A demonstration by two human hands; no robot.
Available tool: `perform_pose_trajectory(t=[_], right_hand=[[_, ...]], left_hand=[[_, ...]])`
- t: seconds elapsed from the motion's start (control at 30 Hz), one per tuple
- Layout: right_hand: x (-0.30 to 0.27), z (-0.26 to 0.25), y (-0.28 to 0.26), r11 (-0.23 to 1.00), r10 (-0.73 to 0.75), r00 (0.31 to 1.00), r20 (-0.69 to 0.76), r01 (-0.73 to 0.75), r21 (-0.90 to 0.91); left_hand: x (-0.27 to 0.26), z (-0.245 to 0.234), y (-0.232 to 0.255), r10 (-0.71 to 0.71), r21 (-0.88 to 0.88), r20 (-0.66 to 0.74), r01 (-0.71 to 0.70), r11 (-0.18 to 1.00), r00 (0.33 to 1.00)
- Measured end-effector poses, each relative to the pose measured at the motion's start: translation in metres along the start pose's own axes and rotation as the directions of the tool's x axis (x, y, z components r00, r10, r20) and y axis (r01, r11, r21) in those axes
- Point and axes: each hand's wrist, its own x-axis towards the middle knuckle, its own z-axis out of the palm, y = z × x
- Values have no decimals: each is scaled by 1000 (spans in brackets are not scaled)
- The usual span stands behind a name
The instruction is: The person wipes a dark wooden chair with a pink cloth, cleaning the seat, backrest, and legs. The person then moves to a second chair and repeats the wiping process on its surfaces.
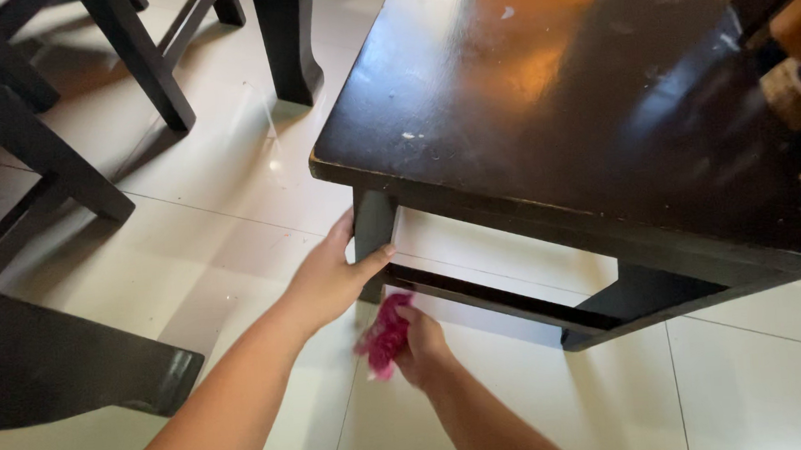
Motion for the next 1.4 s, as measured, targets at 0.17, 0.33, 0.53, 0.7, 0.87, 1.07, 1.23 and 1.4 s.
perform_pose_trajectory(t=[0.17, 0.33, 0.53, 0.7, 0.87, 1.07, 1.23, 1.4], right_hand=[[-111, 47, -26, 992, -92, 996, 16, 90, 91], [-186, 79, -81, 993, -105, 987, 121, 110, -33], [-243, 81, -141, 875, -187, 944, 271, 285, -391], [-282, 88, -221, 566, -486, 755, 441, 656, -499], [-277, 101, -306, 387, -622, 648, 440, 743, -547], [-277, 91, -310, -488, -681, 374, 630, 410, -771], [-231, 130, -259, -660, -543, 649, 533, 63, -749], [-209, 122, -274, -724, -413, 677, 609, 160, -670]], left_hand=[[-22, 31, -20, -458, -267, 91, 465, 844, 884], [-48, 27, -10, -462, -275, 328, 551, 788, 824], [-64, 12, 48, -136, -316, 228, 205, 926, 964], [-41, 4, 126, 220, -346, -46, -222, 912, 975], [-28, 1, 176, 355, -272, -302, -437, 857, 885], [-20, -5, 168, 629, 436, -316, -480, 761, 710], [7, 11, 160, 477, 697, -75, -297, 653, 875], [41, 0, 171, 287, 753, -23, -173, 635, 958]])
